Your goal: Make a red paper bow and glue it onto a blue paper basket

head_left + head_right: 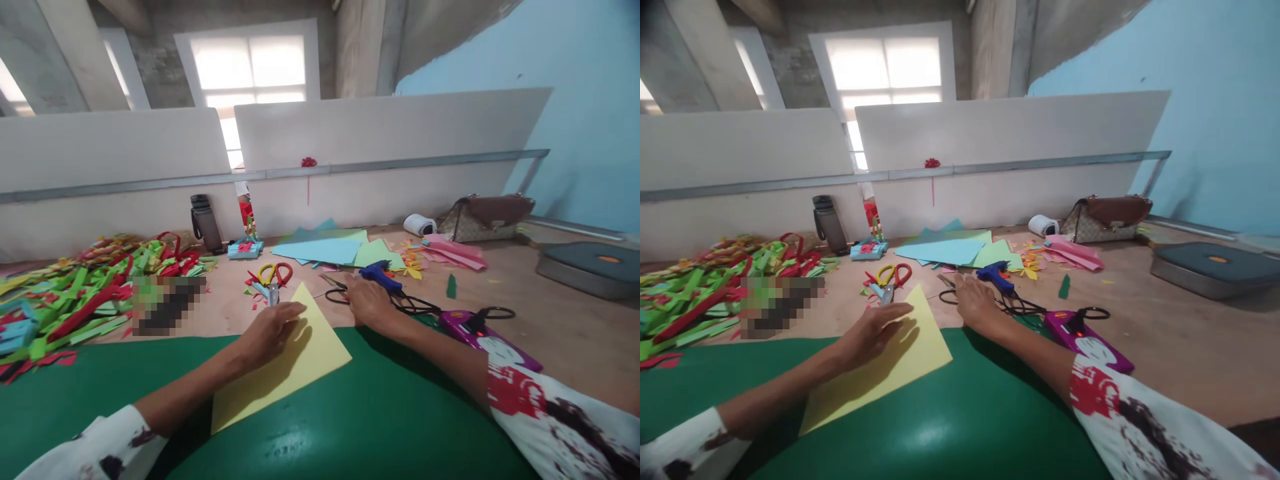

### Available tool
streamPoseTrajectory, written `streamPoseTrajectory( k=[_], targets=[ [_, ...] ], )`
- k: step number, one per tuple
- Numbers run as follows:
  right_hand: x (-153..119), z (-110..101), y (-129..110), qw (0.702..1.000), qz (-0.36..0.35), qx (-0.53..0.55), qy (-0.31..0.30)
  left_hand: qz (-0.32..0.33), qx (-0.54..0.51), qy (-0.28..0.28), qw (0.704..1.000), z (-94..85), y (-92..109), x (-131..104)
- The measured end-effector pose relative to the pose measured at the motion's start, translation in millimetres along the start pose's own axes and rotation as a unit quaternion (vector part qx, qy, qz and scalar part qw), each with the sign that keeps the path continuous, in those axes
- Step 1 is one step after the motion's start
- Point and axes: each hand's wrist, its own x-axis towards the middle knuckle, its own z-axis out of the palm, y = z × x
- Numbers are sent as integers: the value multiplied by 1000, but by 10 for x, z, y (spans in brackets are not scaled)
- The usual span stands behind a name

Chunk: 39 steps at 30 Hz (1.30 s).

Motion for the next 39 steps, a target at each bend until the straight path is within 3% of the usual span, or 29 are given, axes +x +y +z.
streamPoseTrajectory(
  k=[3,7,12,17,23,31,34,39],
  targets=[
    [-69,-38,-105,1000,-23,-7,3,-81,53,18,995,-124,-57,-53],
    [-183,-82,-273,990,-127,39,-56,-149,95,-30,984,-198,34,-149],
    [-163,-57,-307,972,-182,99,-109,-183,120,-90,972,-222,149,-225],
    [-93,-32,-256,965,-182,152,-116,-187,119,-98,970,-198,129,-210],
    [-129,-9,-237,954,-145,245,-95,-194,106,-59,973,-136,45,-168],
    [15,-81,-43,945,-2,325,42,-236,114,-21,965,-155,-15,-165],
    [82,-64,48,921,59,374,91,-245,125,-19,961,-159,4,-171],
    [132,-8,133,856,142,481,127,-246,168,-5,954,-140,108,-197]
  ],
)
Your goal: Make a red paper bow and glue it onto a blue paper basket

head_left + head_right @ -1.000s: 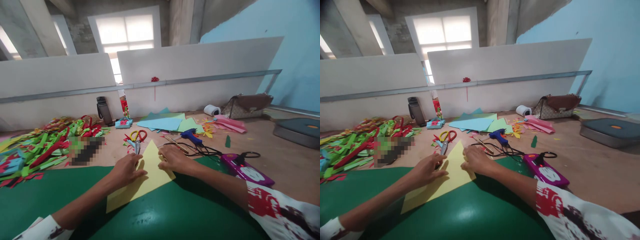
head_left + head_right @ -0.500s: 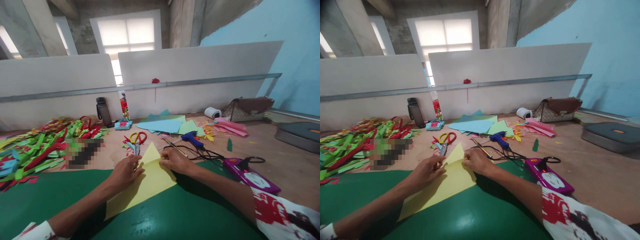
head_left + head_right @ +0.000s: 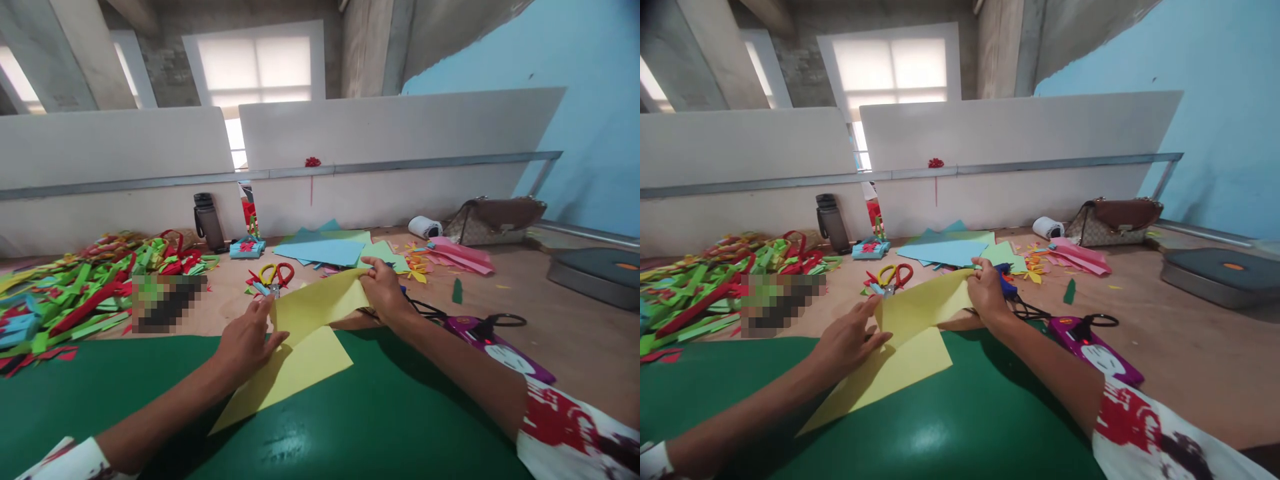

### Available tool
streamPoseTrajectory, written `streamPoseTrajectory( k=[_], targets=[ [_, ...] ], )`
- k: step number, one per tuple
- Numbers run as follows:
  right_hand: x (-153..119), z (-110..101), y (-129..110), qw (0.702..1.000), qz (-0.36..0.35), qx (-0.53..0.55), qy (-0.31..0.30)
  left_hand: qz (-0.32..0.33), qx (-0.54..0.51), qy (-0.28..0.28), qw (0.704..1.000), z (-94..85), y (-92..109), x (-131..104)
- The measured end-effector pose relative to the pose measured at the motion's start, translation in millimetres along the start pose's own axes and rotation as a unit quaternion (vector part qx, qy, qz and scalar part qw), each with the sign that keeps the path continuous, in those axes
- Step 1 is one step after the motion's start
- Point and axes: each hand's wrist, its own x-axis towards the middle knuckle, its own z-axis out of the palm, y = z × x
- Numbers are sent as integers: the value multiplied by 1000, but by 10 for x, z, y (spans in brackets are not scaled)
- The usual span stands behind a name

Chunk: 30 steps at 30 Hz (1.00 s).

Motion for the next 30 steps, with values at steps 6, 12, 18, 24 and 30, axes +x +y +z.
streamPoseTrajectory(
  k=[6,12,18,24,30],
  targets=[
    [83,-60,20,994,34,84,59,69,71,84,991,-32,213,-191],
    [111,-45,89,991,43,96,82,133,95,-146,976,-53,476,-350],
    [185,-17,182,988,35,97,119,193,172,-168,951,-18,488,-367],
    [199,-12,196,990,-22,67,121,198,170,-145,954,20,425,-319],
    [16,18,79,995,-97,-15,15,194,160,-115,961,49,433,-299]
  ],
)
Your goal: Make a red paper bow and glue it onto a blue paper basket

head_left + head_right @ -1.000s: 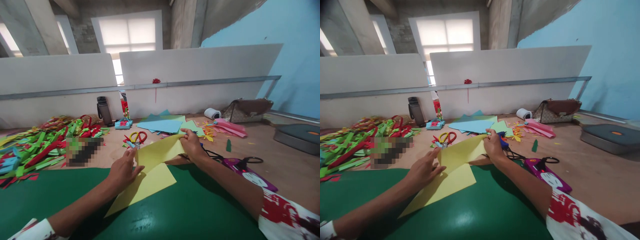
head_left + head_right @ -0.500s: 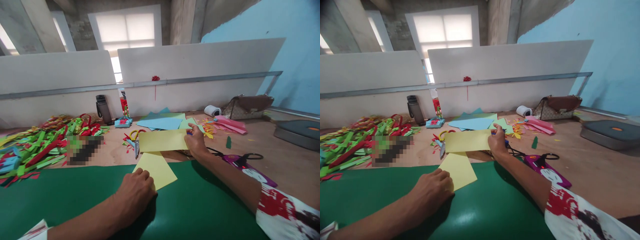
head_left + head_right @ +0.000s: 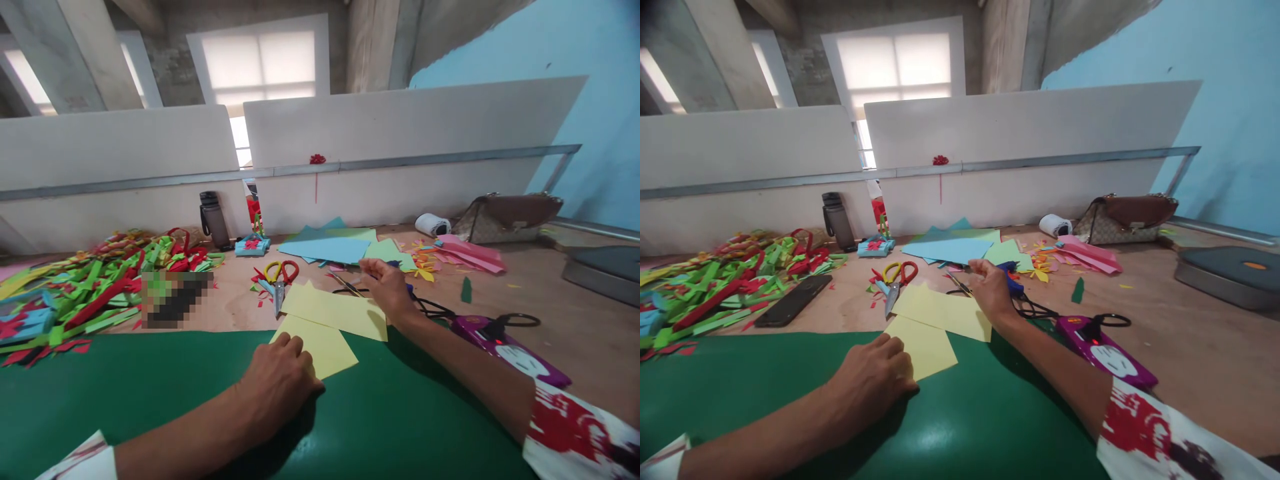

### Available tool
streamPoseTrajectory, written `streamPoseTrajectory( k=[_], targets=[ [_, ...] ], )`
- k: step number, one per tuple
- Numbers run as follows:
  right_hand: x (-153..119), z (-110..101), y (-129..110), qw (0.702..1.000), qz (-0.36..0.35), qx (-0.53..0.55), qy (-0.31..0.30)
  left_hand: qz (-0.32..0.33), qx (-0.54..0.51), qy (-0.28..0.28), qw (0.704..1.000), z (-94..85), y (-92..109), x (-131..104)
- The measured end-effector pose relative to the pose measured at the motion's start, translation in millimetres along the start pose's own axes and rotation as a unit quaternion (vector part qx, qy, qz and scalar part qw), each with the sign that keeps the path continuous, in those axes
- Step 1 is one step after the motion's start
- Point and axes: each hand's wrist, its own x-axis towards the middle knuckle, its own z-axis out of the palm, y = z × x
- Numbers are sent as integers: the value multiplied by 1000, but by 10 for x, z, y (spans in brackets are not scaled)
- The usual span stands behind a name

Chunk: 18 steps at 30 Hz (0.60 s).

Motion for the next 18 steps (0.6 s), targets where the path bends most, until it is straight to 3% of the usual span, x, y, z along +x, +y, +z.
streamPoseTrajectory(
  k=[3,6,13,16,18],
  targets=[
    [-140,10,-156,992,-54,-60,-93,-11,-17,3,1000,-12,14,-14],
    [-300,3,-333,963,-113,-142,-198,-3,-7,-26,1000,-42,18,-22],
    [-554,-91,-585,828,-210,-335,-397,2,-16,-27,1000,-76,47,-38],
    [-580,-146,-569,777,-251,-369,-444,18,-6,-17,1000,-74,63,-43],
    [-578,-155,-523,759,-269,-389,-449,28,5,-19,999,-71,64,-44]
  ],
)
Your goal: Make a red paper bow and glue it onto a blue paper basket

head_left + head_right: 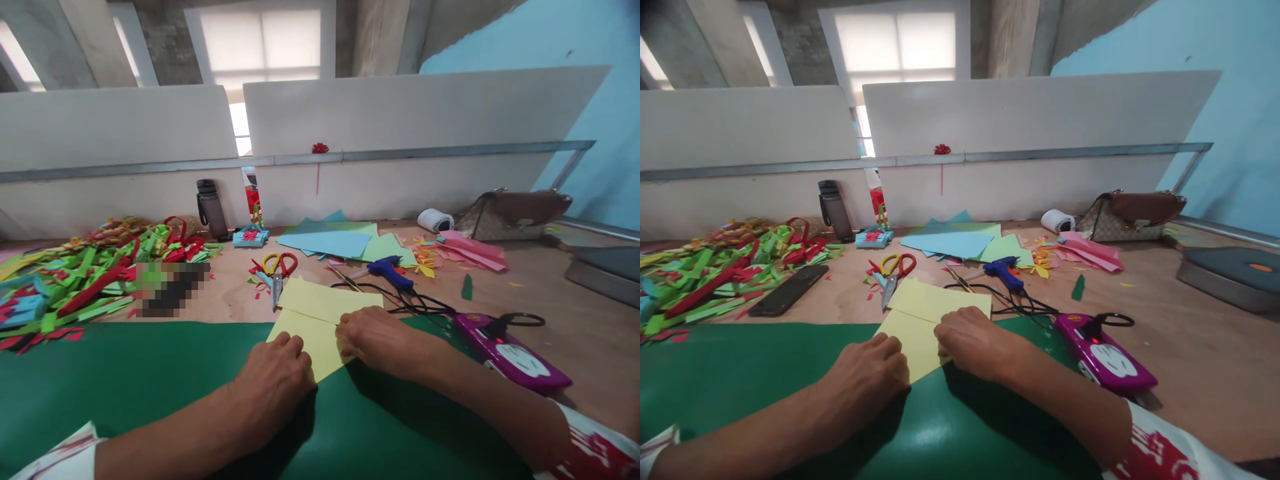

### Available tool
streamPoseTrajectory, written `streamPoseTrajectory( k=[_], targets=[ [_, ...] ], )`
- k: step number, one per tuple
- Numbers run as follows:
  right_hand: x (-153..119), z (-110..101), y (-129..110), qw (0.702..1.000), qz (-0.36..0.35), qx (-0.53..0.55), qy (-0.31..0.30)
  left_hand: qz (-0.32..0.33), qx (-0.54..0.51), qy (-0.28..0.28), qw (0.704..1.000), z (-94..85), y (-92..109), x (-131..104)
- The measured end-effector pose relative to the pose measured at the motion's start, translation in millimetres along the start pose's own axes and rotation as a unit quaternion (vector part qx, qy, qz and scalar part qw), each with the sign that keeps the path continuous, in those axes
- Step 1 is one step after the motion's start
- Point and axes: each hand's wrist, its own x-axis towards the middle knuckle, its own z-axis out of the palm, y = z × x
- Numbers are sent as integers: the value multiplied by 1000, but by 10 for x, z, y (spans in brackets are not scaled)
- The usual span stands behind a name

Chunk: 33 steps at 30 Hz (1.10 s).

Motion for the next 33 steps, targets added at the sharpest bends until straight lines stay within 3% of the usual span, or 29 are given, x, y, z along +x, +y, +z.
streamPoseTrajectory(
  k=[7,13,19,24,28,33],
  targets=[
    [92,111,198,995,71,-70,18,-23,-5,-10,1000,35,22,29],
    [172,135,349,991,96,-92,31,7,1,-25,1000,26,24,4],
    [261,115,371,980,161,-76,87,10,-2,-19,1000,16,-3,-23],
    [232,5,268,972,207,43,99,10,-7,5,1000,53,44,-7],
    [202,9,178,958,183,196,102,-26,-28,41,998,102,92,-7],
    [242,134,207,921,148,346,105,-51,-60,40,996,88,125,9]
  ],
)
